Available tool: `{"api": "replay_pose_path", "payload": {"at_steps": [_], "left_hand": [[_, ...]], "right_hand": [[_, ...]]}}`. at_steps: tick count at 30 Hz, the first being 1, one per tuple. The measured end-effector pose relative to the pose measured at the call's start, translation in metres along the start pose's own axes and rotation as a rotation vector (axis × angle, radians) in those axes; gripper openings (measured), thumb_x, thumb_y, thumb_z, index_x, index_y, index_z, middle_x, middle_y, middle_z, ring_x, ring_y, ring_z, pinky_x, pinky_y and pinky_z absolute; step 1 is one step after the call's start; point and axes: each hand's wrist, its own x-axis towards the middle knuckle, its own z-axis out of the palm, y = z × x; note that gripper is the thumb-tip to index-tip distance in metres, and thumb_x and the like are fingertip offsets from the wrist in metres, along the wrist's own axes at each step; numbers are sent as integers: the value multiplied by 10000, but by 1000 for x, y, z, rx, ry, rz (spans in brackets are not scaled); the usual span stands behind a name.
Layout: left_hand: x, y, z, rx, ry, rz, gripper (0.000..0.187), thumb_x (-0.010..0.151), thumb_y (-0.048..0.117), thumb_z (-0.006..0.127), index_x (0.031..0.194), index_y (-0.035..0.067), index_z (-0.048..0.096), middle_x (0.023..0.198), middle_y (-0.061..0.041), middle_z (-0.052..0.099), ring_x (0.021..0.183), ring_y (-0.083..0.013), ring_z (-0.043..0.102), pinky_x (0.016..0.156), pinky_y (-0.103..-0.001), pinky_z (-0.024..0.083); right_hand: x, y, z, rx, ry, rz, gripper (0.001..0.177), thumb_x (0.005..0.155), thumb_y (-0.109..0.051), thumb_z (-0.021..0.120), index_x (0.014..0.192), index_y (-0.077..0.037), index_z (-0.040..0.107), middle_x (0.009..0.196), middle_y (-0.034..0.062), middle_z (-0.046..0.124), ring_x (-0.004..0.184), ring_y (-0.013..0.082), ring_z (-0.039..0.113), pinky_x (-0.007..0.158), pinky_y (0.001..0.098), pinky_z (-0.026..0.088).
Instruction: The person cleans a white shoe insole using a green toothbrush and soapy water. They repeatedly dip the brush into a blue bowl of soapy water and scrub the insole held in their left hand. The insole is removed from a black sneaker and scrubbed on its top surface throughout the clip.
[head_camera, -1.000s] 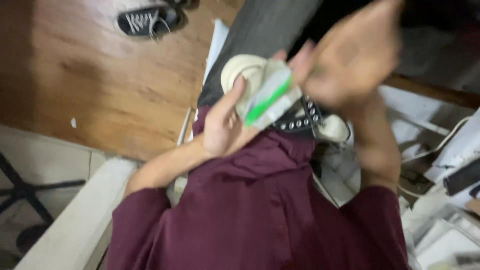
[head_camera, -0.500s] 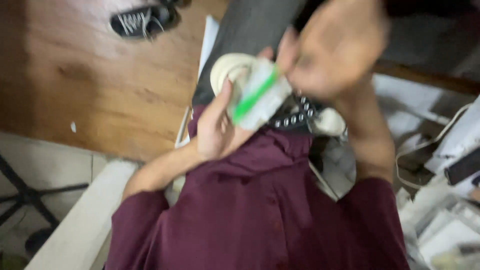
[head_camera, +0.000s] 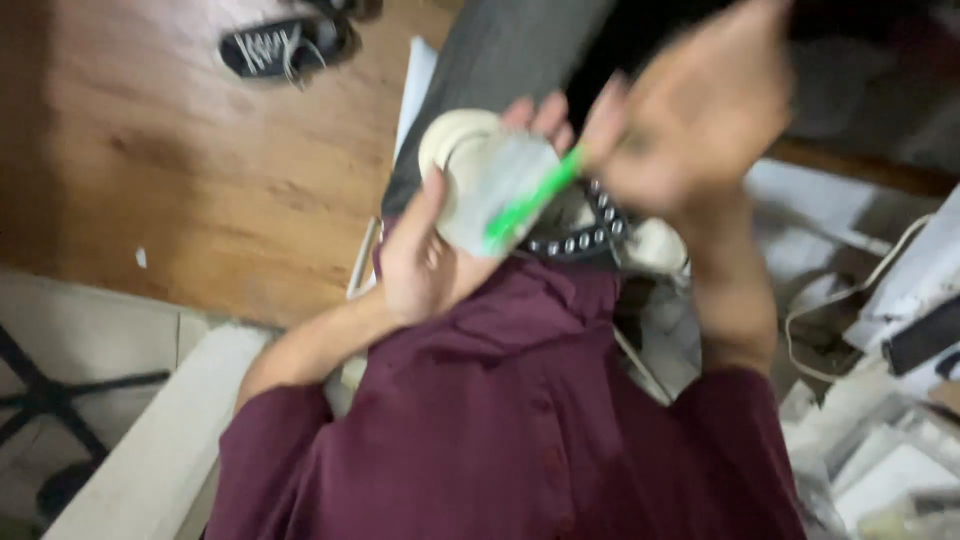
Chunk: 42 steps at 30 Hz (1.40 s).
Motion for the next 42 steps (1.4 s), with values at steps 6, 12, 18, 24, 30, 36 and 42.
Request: {"api": "replay_pose_path", "payload": {"at_steps": [6,12,18,24,30,36,42], "left_hand": [[-3,2,-2,75,-49,-16,751,810,192,294,1472,-103,98,1549,-285,80,1372,-397,132,1164,-460,74],[3,15,-44,775,-482,-44,705,935,384,410,1482,25,146,1610,-157,65,1530,-219,54,1300,-370,27],[-5,12,-30,862,-307,-80,785,907,428,365,1503,3,79,1543,-112,182,1421,-203,221,1218,-339,153],[-3,25,-52,699,-282,-61,550,1022,359,420,1428,-9,369,1373,-136,503,1282,-233,486,1154,-367,332],[2,31,-41,661,-377,-151,463,1052,299,451,1379,-29,447,1376,-166,504,1297,-257,490,1186,-377,313],[-8,18,-13,670,-199,-171,646,935,331,419,1401,-106,325,1430,-263,375,1365,-315,364,1234,-413,217],[-3,17,-7,650,-186,-148,736,859,319,410,1435,-97,218,1518,-233,232,1414,-309,256,1239,-394,144]], "right_hand": [[5,23,-3,320,47,205,308,967,3,690,707,-15,525,742,134,464,683,330,429,630,427,339],[-7,27,19,241,62,13,307,876,-78,668,612,-74,512,658,87,529,612,279,523,778,416,518],[44,-3,-2,598,154,-248,337,819,-30,683,625,-102,417,679,41,468,581,227,407,587,429,330],[63,-5,-3,651,206,-393,284,913,-20,575,650,-76,482,690,114,541,576,301,394,552,450,281],[50,9,12,285,135,-326,307,993,-222,666,716,-154,550,775,40,574,641,203,508,566,348,435],[63,13,2,513,177,-230,323,957,-27,720,671,-52,570,719,85,561,595,242,474,590,378,408],[59,21,8,475,125,-199,320,957,33,747,703,-20,561,721,105,561,597,258,465,572,383,388]]}}
